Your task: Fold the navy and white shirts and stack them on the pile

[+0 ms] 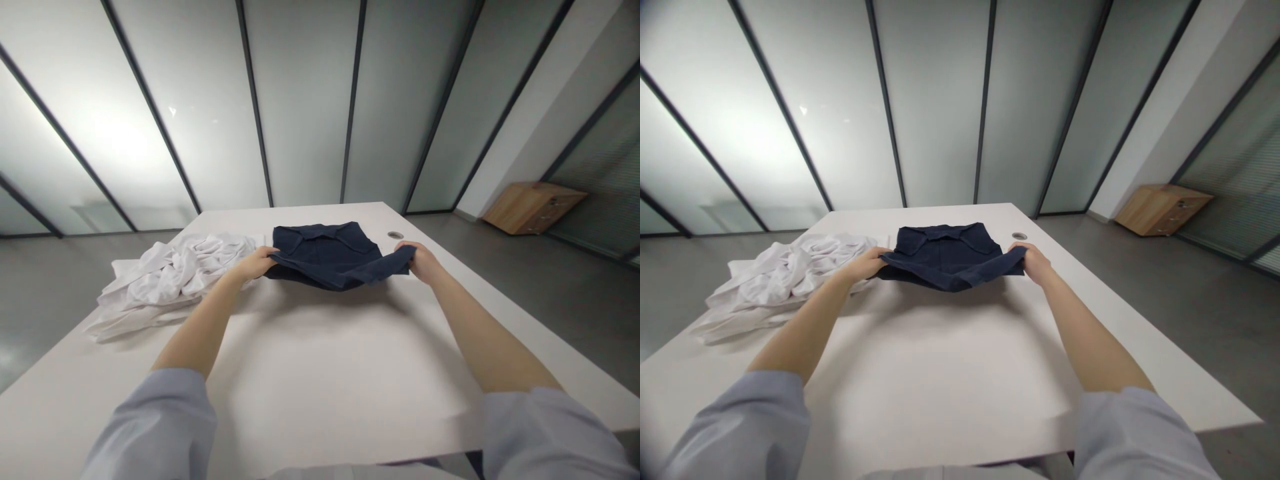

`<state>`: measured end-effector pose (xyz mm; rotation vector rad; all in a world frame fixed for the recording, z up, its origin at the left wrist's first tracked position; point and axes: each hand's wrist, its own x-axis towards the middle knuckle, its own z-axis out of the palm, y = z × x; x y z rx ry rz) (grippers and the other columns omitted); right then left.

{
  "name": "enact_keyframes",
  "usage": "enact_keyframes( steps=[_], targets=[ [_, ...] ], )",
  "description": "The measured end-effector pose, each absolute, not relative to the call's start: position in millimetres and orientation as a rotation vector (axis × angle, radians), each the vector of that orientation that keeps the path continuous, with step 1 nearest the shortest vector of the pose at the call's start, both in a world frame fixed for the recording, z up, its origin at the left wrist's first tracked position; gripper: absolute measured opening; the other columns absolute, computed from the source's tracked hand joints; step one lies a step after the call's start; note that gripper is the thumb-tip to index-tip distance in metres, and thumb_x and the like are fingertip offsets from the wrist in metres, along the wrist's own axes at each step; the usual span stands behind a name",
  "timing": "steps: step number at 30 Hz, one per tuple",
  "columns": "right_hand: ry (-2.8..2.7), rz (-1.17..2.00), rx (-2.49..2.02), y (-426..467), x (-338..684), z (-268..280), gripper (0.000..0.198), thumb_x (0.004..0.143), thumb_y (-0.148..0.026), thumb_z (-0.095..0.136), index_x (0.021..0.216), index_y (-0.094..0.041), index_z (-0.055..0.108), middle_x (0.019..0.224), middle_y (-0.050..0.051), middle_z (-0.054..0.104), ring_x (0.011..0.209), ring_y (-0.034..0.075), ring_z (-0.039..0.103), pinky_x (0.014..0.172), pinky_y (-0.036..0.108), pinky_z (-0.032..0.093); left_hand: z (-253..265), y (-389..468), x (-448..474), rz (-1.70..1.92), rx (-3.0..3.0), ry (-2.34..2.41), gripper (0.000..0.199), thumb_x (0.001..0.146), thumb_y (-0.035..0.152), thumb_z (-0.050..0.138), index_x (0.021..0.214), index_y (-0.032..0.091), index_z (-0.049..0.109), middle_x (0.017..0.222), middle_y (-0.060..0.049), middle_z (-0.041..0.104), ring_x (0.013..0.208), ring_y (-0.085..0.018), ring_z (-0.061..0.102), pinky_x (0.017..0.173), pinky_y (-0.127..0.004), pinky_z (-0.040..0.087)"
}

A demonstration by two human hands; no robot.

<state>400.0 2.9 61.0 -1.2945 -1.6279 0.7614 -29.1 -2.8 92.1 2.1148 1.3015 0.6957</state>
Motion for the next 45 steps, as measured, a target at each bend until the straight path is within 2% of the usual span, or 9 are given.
enact_keyframes(
  steps=[4,8,15,20,24,28,36,40,45],
  targets=[
    [-1.652,1.186,-1.247,-27,402,90,0.026,0.067,-0.046,0.055,0.06,-0.021,0.056,0.054,0.003,0.056,0.05,0.017,0.052,0.047,0.029,0.044,109,-26,-37,0.507,2.023,1.232,0.025,0.065,0.038,0.061,0.081,0.023,0.074,0.089,-0.002,0.073,0.088,-0.023,0.064,0.079,-0.03,0.052],
    [-1.588,1.23,-1.228,-41,409,113,0.029,0.067,-0.049,0.059,0.062,-0.021,0.058,0.057,0.006,0.058,0.054,0.022,0.058,0.052,0.035,0.048,122,-35,-47,0.491,1.852,1.087,0.03,0.052,0.042,0.072,0.072,0.02,0.072,0.075,-0.005,0.071,0.077,-0.026,0.066,0.07,-0.034,0.053],
    [-1.337,0.834,-1.13,43,392,134,0.026,0.075,-0.045,0.049,0.083,-0.022,0.058,0.076,0.004,0.063,0.076,0.023,0.062,0.073,0.038,0.052,128,42,-46,1.049,1.708,1.393,0.046,0.067,0.049,0.065,0.095,0.013,0.069,0.082,-0.008,0.071,0.087,-0.03,0.065,0.076,-0.04,0.053],
    [-1.447,0.196,-1.712,99,357,98,0.037,0.08,-0.043,0.053,0.106,-0.018,0.062,0.102,0.011,0.068,0.101,0.03,0.06,0.087,0.042,0.047,93,69,-21,1.123,2.063,2.222,0.041,0.079,0.031,0.056,0.118,0.017,0.06,0.121,-0.015,0.062,0.118,-0.032,0.052,0.1,-0.047,0.041],
    [-1.762,-0.082,-1.857,96,331,52,0.041,0.088,-0.039,0.047,0.12,-0.017,0.059,0.115,0.016,0.065,0.107,0.032,0.058,0.092,0.043,0.044,50,58,-3,0.717,2.353,2.198,0.033,0.086,0.034,0.049,0.112,0.019,0.063,0.117,-0.014,0.063,0.116,-0.031,0.053,0.099,-0.045,0.041],
    [-2.063,-0.073,-1.919,79,314,16,0.043,0.09,-0.043,0.045,0.121,-0.016,0.061,0.124,0.019,0.061,0.114,0.034,0.055,0.095,0.046,0.042,12,51,4,0.284,2.4,2.096,0.054,0.089,0.05,0.044,0.128,0.014,0.056,0.133,-0.017,0.056,0.124,-0.032,0.05,0.103,-0.045,0.038],
    [-2.231,0.126,-2.027,62,320,-14,0.064,0.094,-0.059,0.03,0.143,-0.021,0.045,0.154,0.015,0.035,0.14,0.037,0.03,0.109,0.057,0.026,-7,39,10,0.112,2.301,2.113,0.07,0.093,0.057,0.027,0.147,0.014,0.037,0.155,-0.017,0.031,0.144,-0.033,0.024,0.115,-0.05,0.019],
    [-2.271,0.111,-2.027,56,328,-11,0.065,0.094,-0.06,0.03,0.145,-0.022,0.043,0.154,0.014,0.034,0.14,0.036,0.03,0.11,0.056,0.026,0,22,19,-0.012,2.323,2.092,0.073,0.093,0.059,0.025,0.147,0.011,0.036,0.154,-0.021,0.031,0.141,-0.037,0.028,0.11,-0.052,0.028],
    [-2.342,0.044,-2.092,27,330,-7,0.066,0.095,-0.059,0.027,0.147,-0.021,0.04,0.154,0.014,0.033,0.139,0.035,0.031,0.11,0.054,0.025,19,-3,22,-0.233,2.407,2.026,0.074,0.089,0.067,0.028,0.14,0.015,0.045,0.141,-0.021,0.048,0.127,-0.038,0.047,0.096,-0.049,0.043]
  ],
)
